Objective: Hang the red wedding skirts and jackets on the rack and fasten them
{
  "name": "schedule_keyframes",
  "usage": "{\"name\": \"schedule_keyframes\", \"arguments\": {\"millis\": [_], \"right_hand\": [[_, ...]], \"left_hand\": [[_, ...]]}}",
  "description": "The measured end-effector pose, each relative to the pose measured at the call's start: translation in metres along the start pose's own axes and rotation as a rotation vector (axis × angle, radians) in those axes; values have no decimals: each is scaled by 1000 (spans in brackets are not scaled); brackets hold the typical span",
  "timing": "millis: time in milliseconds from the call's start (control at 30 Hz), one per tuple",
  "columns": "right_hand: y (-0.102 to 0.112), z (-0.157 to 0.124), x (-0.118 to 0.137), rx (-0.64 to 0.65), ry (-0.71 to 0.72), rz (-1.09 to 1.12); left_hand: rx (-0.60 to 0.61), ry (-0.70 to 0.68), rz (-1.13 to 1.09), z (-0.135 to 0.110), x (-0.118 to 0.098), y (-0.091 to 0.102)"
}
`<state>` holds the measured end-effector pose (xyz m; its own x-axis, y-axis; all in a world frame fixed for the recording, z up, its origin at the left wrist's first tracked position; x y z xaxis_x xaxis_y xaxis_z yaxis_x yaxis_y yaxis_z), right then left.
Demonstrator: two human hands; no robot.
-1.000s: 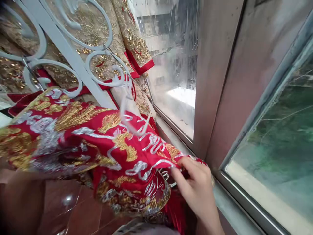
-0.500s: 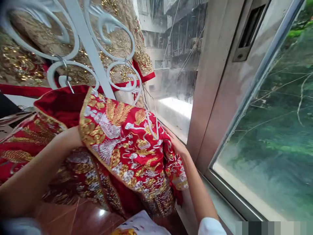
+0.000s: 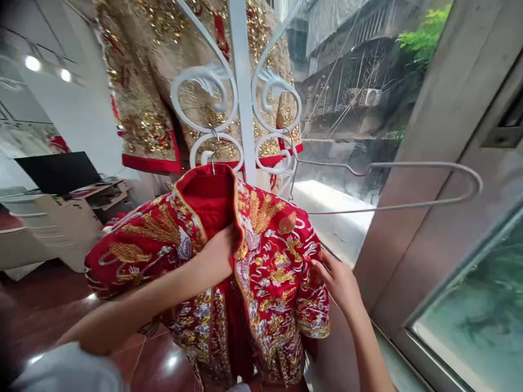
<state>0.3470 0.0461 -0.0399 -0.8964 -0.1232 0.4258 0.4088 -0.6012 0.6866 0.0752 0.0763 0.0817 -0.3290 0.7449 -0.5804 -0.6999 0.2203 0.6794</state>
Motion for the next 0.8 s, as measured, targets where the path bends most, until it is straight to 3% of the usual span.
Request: {"name": "schedule_keyframes", "arguments": {"millis": [67, 100, 167, 233, 267, 333, 433, 533, 600, 733, 800], "right_hand": [[8, 0, 18, -288, 86, -153], [15, 2, 31, -428, 169, -167], [27, 16, 65, -527, 421, -86], [32, 44, 100, -428, 648, -15], [31, 61, 115, -373, 686, -32], [23, 94, 136, -256, 668, -102], [10, 127, 146, -146, 543, -130], [10, 138, 146, -147, 414, -49], [15, 143, 147, -128, 389, -2], [24, 159, 149, 64, 362, 19], [27, 168, 145, 203, 320, 53]], "left_hand": [[119, -195, 348, -33, -10, 31], [102, -290, 456, -48, -13, 51], [-98, -393, 553, -70, -13, 92], [-338, -295, 610, -77, -1, 126], [-377, -202, 642, -74, 8, 137], [-287, -31, 670, -63, 26, 148], [-152, 63, 587, -43, 41, 149], [-169, 98, 417, -26, 41, 154], [-74, 157, 221, -16, 43, 161], [170, 379, -106, -7, 56, 171], [188, 451, -139, -7, 63, 174]]}}
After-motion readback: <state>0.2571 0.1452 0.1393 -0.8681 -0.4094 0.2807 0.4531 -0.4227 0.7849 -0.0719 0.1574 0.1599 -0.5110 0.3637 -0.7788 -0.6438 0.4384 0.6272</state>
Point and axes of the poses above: each hand's wrist, its own z-axis towards the middle knuckle, its own y-axis out of the back of the hand, x = y × z, the point moved 1 cm from there along z, towards the middle knuckle, and after that the axes turned 8 degrees about -z, right-handed, at the moved point
